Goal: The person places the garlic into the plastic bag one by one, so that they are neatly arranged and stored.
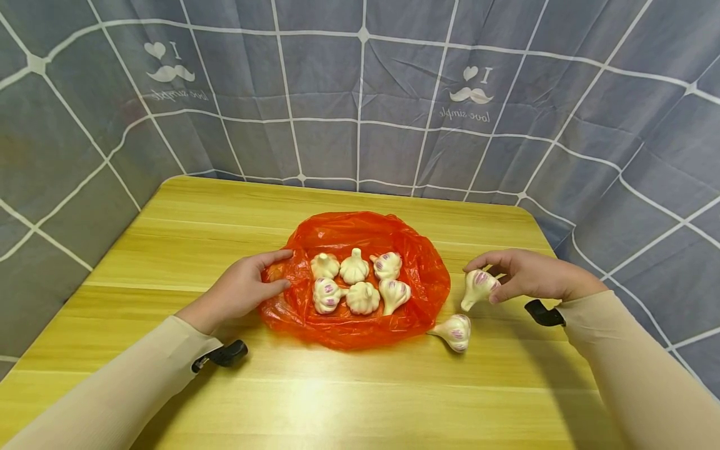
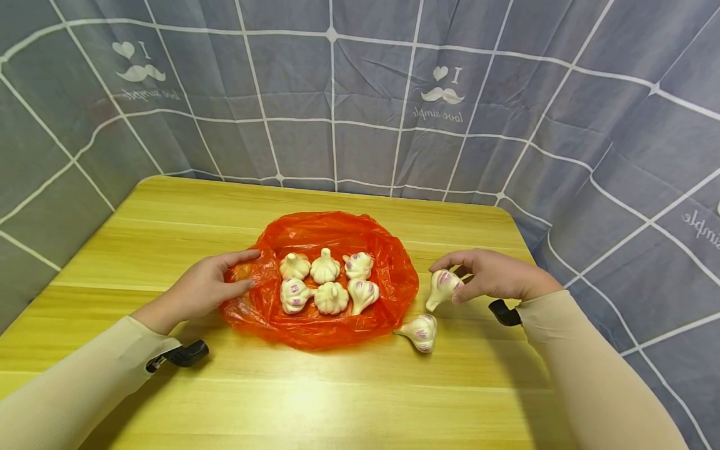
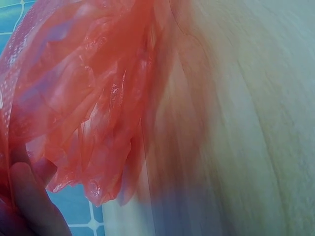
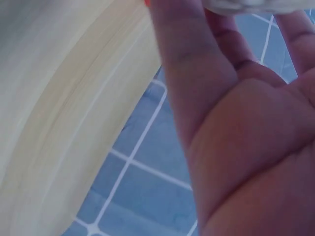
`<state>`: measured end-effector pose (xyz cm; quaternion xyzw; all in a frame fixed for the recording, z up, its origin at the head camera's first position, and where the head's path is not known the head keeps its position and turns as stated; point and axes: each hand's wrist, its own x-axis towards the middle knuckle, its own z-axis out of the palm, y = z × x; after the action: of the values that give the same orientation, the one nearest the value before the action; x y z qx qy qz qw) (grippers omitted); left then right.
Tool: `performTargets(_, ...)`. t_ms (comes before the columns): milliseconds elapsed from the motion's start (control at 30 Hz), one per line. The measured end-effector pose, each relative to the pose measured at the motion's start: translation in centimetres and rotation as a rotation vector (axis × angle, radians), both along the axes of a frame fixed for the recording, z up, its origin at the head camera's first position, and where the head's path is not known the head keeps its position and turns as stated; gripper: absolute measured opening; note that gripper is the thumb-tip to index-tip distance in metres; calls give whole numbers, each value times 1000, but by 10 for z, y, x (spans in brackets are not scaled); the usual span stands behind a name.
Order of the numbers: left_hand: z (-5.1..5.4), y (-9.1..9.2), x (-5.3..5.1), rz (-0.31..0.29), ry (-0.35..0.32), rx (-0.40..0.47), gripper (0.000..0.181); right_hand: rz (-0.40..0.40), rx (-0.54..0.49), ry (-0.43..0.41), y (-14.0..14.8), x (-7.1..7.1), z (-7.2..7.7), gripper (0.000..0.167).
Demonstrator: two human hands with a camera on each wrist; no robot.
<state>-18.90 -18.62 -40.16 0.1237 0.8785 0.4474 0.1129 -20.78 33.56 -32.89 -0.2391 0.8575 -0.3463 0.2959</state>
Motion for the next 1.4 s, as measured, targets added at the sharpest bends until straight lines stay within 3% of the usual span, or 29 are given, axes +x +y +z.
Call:
performTargets(567,0,0,-1,-2,17,-14,66,-38,-69,152,-63,-18,-1,59)
performTargets(867,2,1,-1,-2,5,-4,67,-76,-83,140,-92,-24,-4,60)
performTargets(1400,1,0,-1,-8,20,-9,66,-42,-124,201,-139,-34,-17,58)
